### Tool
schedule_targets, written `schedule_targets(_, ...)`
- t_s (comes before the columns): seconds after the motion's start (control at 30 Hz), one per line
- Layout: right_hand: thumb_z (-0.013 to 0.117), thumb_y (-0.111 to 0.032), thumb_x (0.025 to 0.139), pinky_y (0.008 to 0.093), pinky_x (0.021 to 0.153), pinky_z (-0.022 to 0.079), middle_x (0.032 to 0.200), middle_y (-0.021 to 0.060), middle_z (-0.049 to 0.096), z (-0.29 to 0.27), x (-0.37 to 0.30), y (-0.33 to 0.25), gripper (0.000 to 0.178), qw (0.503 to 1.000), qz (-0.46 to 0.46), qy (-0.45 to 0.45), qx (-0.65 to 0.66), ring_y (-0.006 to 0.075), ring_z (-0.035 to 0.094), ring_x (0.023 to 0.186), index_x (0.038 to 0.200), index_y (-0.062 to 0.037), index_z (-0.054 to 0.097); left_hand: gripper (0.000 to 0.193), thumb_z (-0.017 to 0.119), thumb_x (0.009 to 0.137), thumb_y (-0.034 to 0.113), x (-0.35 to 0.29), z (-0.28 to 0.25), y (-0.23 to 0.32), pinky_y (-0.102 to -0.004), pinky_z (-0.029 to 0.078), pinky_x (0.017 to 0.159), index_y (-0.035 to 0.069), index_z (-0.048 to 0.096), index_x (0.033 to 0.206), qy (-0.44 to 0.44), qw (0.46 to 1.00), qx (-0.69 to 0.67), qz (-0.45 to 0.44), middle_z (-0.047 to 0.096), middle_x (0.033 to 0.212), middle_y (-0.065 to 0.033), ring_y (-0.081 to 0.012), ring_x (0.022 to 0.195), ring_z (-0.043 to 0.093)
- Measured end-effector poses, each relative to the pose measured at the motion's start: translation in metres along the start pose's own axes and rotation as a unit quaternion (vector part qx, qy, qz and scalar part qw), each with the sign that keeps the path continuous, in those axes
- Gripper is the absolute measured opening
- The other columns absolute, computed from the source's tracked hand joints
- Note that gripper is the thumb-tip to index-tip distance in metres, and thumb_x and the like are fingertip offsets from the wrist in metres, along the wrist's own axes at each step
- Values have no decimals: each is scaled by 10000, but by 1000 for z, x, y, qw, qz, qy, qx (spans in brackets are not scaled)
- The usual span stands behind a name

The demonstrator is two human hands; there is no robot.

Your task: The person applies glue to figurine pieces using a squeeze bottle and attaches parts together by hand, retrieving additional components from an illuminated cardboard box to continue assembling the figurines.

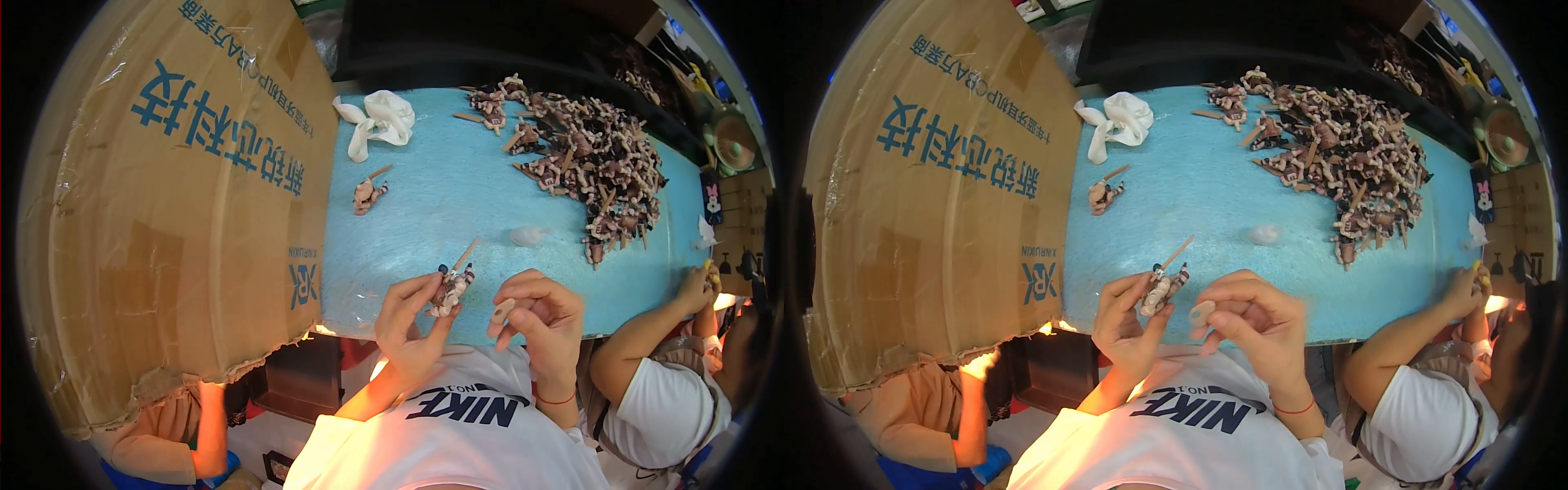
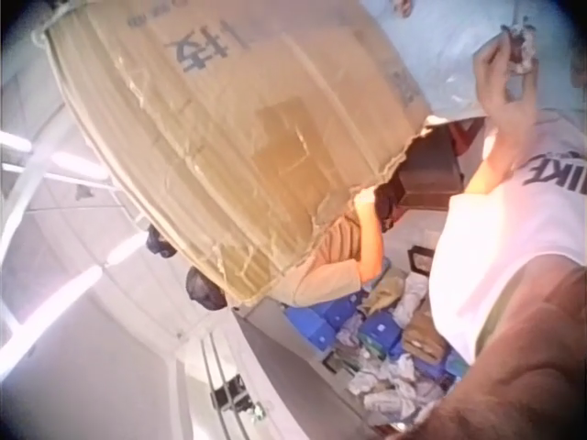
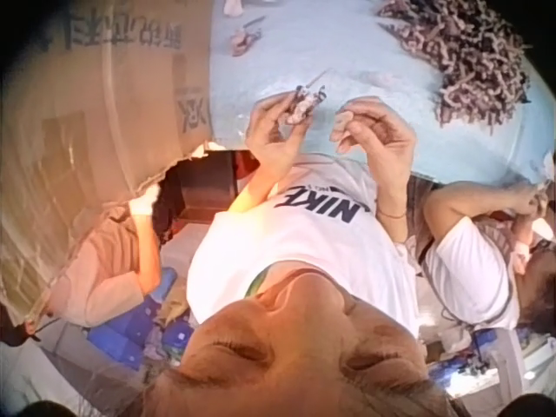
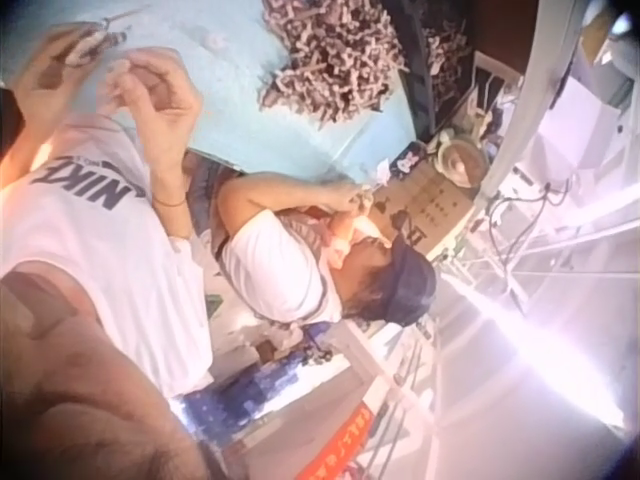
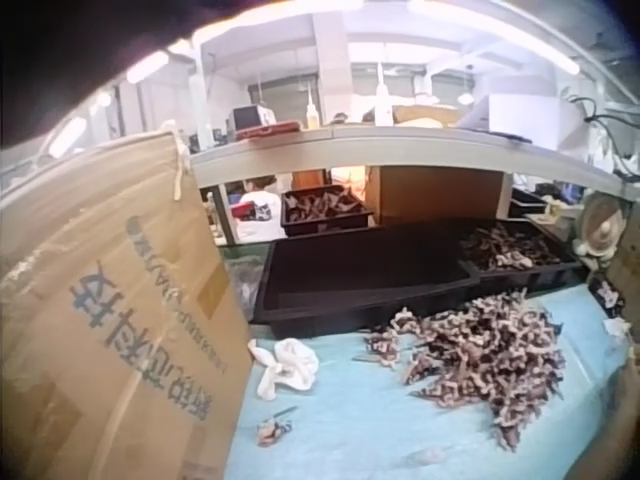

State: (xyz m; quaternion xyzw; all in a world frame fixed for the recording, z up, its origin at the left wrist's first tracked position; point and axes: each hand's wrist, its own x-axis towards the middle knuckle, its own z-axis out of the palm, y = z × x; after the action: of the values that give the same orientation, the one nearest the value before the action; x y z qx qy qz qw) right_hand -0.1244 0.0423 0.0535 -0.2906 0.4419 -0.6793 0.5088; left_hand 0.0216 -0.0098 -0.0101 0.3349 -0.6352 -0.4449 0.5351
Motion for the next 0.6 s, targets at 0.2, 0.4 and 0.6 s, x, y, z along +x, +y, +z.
schedule_targets(0.2,559,79,788,258,519,517,853,160,612,5,1,6,196,997,47,-37,38,192,621,713,983,76,541,432,659,609,-144,0,0,4,-252,479,681,-28,581,1018,21,994,72,74,535,1019,-155,-183,823,557)
schedule_targets(0.4,590,29,764,252,447,512,824,147,575,13,3,8,146,998,57,-26,24,191,616,624,896,55,533,461,605,566,-158,0,-3,5,-249,488,661,-26,584,1006,20,986,116,114,549,988,-159,-192,809,565)
schedule_targets(0.6,573,48,764,247,446,513,829,144,577,10,3,10,126,995,94,-21,41,187,619,631,882,50,529,443,639,627,-114,-1,-4,8,-274,492,696,7,576,1048,3,983,137,122,554,1018,-133,-226,873,578)
